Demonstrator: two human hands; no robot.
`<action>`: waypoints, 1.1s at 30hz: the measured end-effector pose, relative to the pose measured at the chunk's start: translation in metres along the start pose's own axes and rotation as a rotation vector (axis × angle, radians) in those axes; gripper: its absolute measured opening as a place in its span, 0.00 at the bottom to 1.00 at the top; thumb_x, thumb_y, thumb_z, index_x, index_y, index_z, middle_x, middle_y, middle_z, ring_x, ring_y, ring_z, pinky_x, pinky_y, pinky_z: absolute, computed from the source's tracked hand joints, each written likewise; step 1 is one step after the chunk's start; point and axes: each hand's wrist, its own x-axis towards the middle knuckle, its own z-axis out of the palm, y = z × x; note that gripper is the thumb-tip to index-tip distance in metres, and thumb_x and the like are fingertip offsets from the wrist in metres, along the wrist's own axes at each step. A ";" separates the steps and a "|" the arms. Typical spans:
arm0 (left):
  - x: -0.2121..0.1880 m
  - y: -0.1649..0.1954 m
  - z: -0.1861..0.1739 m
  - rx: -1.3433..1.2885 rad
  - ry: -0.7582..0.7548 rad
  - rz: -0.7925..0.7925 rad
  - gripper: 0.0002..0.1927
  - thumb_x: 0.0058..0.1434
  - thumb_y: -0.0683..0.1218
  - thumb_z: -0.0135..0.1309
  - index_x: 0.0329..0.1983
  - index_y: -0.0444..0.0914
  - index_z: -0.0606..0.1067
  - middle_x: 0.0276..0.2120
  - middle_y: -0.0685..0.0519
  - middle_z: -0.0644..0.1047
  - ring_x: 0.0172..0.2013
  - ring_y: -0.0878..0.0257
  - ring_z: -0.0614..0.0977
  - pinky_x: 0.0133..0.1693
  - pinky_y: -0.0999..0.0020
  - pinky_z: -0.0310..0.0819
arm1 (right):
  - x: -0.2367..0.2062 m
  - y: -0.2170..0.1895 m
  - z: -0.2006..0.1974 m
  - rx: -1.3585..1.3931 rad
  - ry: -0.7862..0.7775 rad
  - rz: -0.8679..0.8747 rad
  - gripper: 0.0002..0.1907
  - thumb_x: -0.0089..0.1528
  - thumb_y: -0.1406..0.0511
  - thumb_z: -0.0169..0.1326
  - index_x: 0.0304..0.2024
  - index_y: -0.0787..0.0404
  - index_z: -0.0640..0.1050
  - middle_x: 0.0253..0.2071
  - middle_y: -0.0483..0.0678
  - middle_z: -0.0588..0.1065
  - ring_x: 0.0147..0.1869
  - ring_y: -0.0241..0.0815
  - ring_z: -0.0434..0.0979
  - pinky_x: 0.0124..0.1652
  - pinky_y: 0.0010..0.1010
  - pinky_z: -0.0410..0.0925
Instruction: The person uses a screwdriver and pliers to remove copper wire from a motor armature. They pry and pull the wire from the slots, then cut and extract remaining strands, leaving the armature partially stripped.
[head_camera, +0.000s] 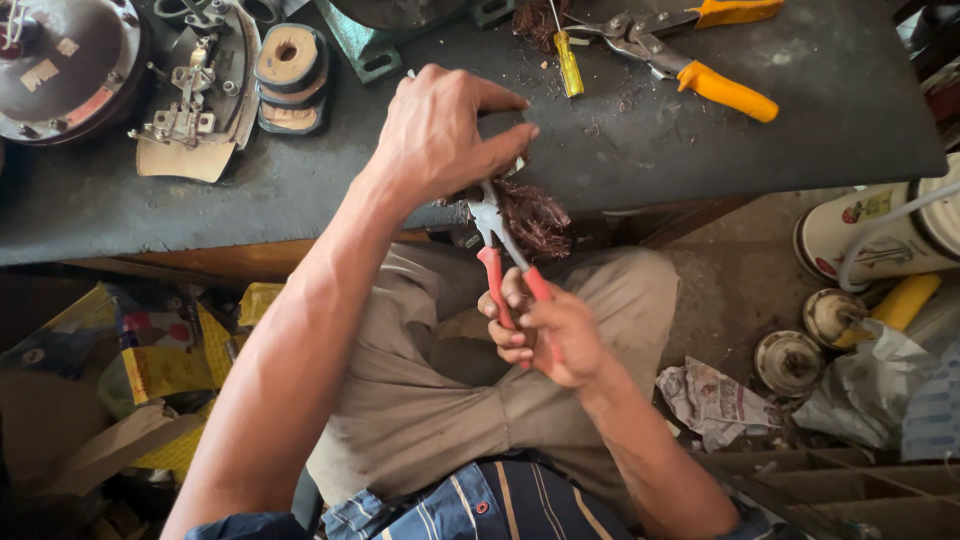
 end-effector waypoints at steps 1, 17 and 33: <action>0.003 0.000 0.001 0.004 -0.014 -0.030 0.19 0.57 0.59 0.64 0.42 0.41 0.86 0.28 0.42 0.82 0.31 0.45 0.83 0.41 0.54 0.78 | 0.001 0.001 0.000 -0.042 0.052 -0.003 0.10 0.61 0.75 0.50 0.43 0.59 0.68 0.49 0.56 0.69 0.38 0.41 0.68 0.33 0.31 0.63; 0.011 -0.028 -0.010 -0.165 -0.021 -0.087 0.20 0.60 0.59 0.63 0.42 0.39 0.86 0.29 0.43 0.82 0.30 0.54 0.86 0.39 0.63 0.78 | 0.037 0.015 -0.022 -2.062 0.537 -0.827 0.30 0.54 0.72 0.58 0.61 0.65 0.73 0.57 0.62 0.72 0.53 0.63 0.76 0.49 0.45 0.72; 0.006 -0.010 -0.012 -0.123 0.004 -0.063 0.19 0.57 0.58 0.63 0.43 0.41 0.86 0.27 0.41 0.82 0.30 0.47 0.84 0.39 0.58 0.77 | -0.023 0.031 0.014 -1.372 0.431 -0.368 0.12 0.53 0.74 0.42 0.39 0.64 0.72 0.40 0.50 0.72 0.42 0.40 0.74 0.43 0.28 0.69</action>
